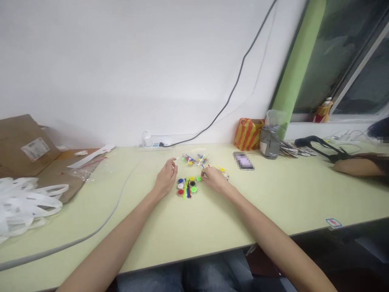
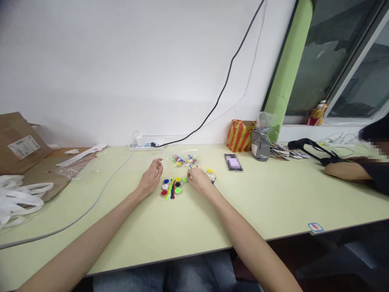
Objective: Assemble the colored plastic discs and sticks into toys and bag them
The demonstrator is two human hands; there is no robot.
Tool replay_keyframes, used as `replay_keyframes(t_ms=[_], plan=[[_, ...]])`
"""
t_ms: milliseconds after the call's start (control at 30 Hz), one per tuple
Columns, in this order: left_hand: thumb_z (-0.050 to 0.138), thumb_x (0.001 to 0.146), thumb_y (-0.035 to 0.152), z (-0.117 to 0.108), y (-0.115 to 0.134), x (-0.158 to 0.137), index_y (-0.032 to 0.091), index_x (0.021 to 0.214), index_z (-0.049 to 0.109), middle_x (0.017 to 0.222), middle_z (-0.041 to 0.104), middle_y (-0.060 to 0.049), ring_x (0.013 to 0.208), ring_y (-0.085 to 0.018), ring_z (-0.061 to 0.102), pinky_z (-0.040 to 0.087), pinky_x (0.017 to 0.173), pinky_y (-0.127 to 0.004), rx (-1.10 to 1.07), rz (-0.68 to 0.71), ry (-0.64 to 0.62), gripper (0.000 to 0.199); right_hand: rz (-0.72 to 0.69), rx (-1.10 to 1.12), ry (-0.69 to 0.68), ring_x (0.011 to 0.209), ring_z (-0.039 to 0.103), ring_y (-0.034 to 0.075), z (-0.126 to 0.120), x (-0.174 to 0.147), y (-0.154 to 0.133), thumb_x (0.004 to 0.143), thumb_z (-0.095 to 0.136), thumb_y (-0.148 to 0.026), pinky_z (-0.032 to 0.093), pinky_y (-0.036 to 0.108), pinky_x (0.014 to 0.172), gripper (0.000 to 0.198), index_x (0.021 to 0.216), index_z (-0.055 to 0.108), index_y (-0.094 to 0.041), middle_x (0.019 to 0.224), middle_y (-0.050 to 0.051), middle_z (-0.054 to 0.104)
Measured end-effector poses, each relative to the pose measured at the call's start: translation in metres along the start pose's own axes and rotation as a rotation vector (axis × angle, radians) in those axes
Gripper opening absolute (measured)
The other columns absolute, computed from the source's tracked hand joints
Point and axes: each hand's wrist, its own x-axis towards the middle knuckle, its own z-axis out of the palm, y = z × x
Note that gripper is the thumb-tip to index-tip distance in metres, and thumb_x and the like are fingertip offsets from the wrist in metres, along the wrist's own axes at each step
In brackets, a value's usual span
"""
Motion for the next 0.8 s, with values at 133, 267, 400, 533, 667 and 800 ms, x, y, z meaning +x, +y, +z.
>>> replay_keyframes(t_ms=[133, 267, 400, 533, 667, 800], plan=[[0.032, 0.101, 0.037, 0.002, -0.003, -0.001, 0.024, 0.133, 0.038, 0.105, 0.059, -0.005, 0.089, -0.019, 0.059, 0.044, 0.080, -0.033, 0.002, 0.017, 0.019, 0.036, 0.006, -0.011, 0.001, 0.086, 0.064, 0.020, 0.005, -0.001, 0.001, 0.088, 0.050, -0.015, 0.037, 0.025, 0.070, 0.020, 0.094, 0.069, -0.017, 0.092, 0.010, 0.071], [0.033, 0.101, 0.036, 0.002, -0.005, 0.000, 0.024, 0.133, 0.039, 0.105, 0.059, -0.006, 0.088, -0.019, 0.060, 0.044, 0.079, -0.033, 0.008, 0.016, 0.024, 0.035, -0.013, 0.051, 0.075, 0.084, 0.064, 0.021, 0.003, -0.001, 0.002, 0.087, 0.050, -0.015, 0.039, 0.026, 0.072, 0.019, 0.094, 0.068, -0.016, 0.089, 0.010, 0.070], [0.033, 0.100, 0.035, 0.002, -0.004, 0.002, 0.023, 0.133, 0.039, 0.106, 0.060, -0.006, 0.086, -0.019, 0.060, 0.045, 0.078, -0.033, 0.014, 0.029, 0.027, 0.036, 0.002, 0.430, 0.171, 0.069, 0.060, 0.015, -0.003, 0.002, 0.001, 0.087, 0.048, -0.017, 0.043, 0.025, 0.065, 0.018, 0.091, 0.066, -0.017, 0.081, 0.005, 0.066], [0.034, 0.100, 0.034, 0.003, -0.004, 0.003, 0.023, 0.134, 0.038, 0.106, 0.060, -0.006, 0.088, -0.019, 0.060, 0.045, 0.079, -0.033, 0.017, 0.044, 0.029, 0.036, 0.180, 0.961, 0.102, 0.050, 0.049, 0.010, -0.006, 0.003, -0.002, 0.088, 0.050, -0.026, 0.037, 0.019, 0.043, 0.016, 0.096, 0.061, -0.017, 0.063, -0.003, 0.049], [0.033, 0.100, 0.032, 0.003, -0.007, 0.002, 0.022, 0.134, 0.038, 0.107, 0.059, -0.007, 0.092, -0.020, 0.060, 0.046, 0.080, -0.033, 0.020, 0.053, 0.036, 0.036, 0.236, 1.162, 0.069, 0.059, 0.059, 0.012, -0.006, 0.000, -0.002, 0.081, 0.057, -0.019, 0.053, 0.022, 0.050, 0.014, 0.095, 0.058, -0.018, 0.069, -0.002, 0.051], [0.034, 0.099, 0.030, 0.002, -0.008, 0.002, 0.023, 0.135, 0.037, 0.108, 0.059, -0.007, 0.094, -0.021, 0.060, 0.046, 0.080, -0.034, 0.025, 0.055, 0.038, 0.037, 0.249, 1.201, -0.008, 0.067, 0.066, 0.014, -0.004, -0.002, -0.001, 0.081, 0.054, -0.015, 0.062, 0.031, 0.066, 0.018, 0.099, 0.055, -0.017, 0.076, 0.000, 0.056]])
